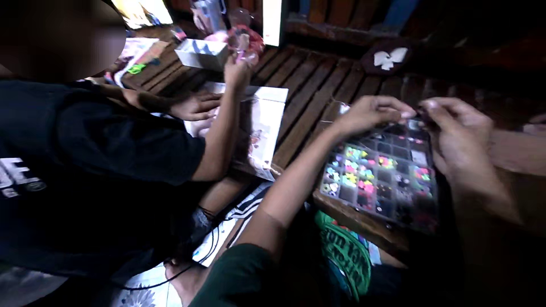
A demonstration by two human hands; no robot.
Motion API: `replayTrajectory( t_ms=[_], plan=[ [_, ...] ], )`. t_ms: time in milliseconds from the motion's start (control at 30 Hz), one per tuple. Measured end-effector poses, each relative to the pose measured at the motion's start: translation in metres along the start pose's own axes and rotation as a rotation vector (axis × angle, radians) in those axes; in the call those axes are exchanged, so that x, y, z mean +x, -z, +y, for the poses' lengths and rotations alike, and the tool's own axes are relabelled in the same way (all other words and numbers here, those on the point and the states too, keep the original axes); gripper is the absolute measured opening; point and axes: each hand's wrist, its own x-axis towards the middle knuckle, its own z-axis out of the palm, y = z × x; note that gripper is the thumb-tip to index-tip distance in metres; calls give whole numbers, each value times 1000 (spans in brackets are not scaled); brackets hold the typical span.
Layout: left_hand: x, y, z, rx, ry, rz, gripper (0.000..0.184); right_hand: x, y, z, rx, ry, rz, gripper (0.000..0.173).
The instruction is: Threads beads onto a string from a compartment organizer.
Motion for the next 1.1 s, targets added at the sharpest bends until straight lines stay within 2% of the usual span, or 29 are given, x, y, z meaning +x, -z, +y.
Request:
replayTrajectory(
  t_ms=[100,200,267,333,400,467,567,667,1000,1100],
  plan=[
    [2,0,-1,49,30,-66,17,6,17,7,58,-33,121,15],
    [3,0,-2,47,10,-51,16,16,41,16,90,-39,228,18],
    [1,4,4,61,-24,24,18,15,56,25,53,54,236,22],
    [-2,5,5,80,-15,80,18,2,84,33,-81,307,76,42],
    [4,5,1,81,-9,124,18,-14,63,-21,-280,177,200,37],
    [8,8,-2,51,16,149,17,-40,45,-48,-408,192,91,30],
    [7,11,2,26,37,189,15,-72,30,-37,-541,403,-193,23],
    [8,10,1,35,33,192,15,-98,21,-28,-668,316,-341,23],
    [8,11,0,54,67,182,14,-113,10,-28,-950,309,-443,32],
    [9,11,0,55,53,169,13,-112,7,-28,-991,347,-416,32]
  ],
)
